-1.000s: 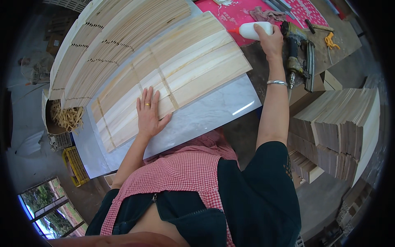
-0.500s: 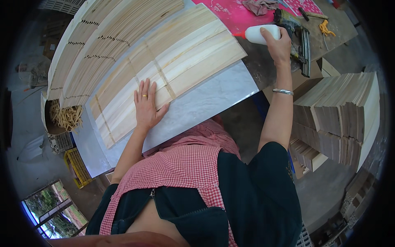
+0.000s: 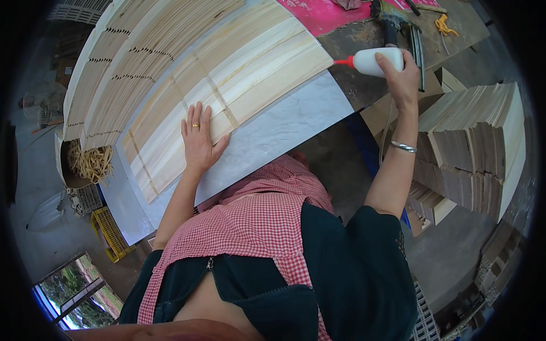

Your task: Assemble wooden boxes by applying glue to wooden slats and securing them with a pneumatic nailer.

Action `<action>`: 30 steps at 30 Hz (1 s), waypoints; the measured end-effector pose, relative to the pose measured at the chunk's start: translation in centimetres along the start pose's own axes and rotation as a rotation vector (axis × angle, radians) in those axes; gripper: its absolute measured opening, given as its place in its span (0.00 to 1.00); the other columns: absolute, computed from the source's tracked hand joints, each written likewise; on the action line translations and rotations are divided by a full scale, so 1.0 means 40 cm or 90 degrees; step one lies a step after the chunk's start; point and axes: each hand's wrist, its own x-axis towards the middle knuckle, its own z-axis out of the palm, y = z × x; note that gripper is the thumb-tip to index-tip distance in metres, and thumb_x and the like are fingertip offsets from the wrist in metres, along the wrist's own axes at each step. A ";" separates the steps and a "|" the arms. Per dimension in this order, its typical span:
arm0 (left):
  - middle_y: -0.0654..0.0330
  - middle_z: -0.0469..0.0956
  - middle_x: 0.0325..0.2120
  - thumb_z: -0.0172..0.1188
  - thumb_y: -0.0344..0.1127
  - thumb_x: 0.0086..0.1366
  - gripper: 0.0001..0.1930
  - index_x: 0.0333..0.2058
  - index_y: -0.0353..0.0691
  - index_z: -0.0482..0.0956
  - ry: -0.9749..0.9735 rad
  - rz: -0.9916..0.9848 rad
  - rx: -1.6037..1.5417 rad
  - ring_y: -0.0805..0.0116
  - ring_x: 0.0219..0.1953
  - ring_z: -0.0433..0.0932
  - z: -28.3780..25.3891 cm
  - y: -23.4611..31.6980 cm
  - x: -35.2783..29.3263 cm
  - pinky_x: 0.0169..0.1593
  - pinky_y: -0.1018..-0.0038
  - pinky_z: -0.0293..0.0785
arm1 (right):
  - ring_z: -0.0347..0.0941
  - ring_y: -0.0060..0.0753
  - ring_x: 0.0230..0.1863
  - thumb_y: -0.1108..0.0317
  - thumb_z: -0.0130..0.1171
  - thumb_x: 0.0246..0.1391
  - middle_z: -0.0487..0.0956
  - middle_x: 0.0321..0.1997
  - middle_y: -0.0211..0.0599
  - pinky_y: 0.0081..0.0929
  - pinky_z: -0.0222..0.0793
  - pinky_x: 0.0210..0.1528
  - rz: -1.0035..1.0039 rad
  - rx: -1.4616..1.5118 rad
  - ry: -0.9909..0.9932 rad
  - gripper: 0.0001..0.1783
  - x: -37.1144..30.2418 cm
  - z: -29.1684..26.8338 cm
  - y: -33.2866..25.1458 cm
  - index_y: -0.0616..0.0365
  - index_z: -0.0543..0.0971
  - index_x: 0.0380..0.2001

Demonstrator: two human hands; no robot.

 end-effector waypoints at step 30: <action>0.48 0.50 0.75 0.60 0.61 0.60 0.47 0.72 0.42 0.58 -0.024 -0.008 -0.034 0.45 0.77 0.44 -0.016 0.006 0.012 0.73 0.40 0.39 | 0.75 0.26 0.23 0.49 0.70 0.54 0.81 0.38 0.45 0.17 0.70 0.19 -0.092 0.066 0.049 0.34 0.380 0.456 -0.003 0.67 0.76 0.51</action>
